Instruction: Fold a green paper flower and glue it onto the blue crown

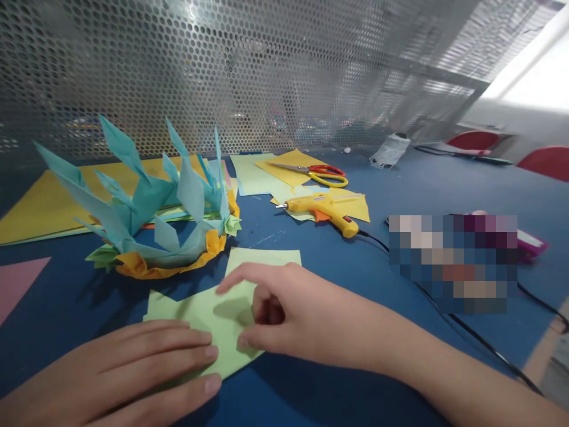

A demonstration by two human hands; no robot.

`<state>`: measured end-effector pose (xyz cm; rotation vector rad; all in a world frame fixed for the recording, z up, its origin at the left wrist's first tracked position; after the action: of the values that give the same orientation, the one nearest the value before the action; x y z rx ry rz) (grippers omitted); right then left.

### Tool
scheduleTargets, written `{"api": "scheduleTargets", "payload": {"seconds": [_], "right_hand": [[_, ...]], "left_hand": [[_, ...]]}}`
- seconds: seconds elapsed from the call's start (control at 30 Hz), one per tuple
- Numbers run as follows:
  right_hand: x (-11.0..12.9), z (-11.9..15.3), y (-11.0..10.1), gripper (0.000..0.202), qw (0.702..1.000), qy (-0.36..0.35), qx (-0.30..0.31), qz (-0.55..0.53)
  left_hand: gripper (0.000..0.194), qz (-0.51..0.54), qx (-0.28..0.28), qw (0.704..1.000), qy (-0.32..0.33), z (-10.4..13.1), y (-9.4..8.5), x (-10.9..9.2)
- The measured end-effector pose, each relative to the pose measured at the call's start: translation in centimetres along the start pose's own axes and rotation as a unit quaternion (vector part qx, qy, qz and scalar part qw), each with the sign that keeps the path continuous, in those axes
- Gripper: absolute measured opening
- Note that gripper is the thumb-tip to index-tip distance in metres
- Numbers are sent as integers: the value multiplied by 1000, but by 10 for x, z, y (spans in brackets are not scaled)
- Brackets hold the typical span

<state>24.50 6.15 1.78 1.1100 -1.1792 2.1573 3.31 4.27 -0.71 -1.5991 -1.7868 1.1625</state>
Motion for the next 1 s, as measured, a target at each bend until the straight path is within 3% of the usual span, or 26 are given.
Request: {"api": "scheduleTargets", "payload": {"seconds": [0.1,0.23,0.43,0.8,1.0], "right_hand": [[3,0,1,13,998,-39,-7,43],[2,-1,4,16,995,-66,-19,71],[2,-3,6,21,983,-123,-29,135],[-6,-2,-2,15,993,-70,19,94],[-6,-3,1,12,993,-68,20,99]], "left_hand": [[35,-1,-2,1000,-19,1,3,1],[32,5,6,999,-40,2,5,4],[28,25,53,998,-15,-3,2,5],[32,164,92,975,-119,-5,0,12],[40,155,117,974,-115,-6,0,13]]}}
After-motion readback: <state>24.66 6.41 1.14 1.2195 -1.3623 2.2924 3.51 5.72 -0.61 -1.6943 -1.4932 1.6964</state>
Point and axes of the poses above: each hand's wrist, its own z-axis away from the middle knuckle, its own y-axis out of the palm, x = y × z, the point moved 3 cm from there along -z, towards the middle knuckle, and after that the axes turned 3 degrees about -x, right-handed, at the moved point
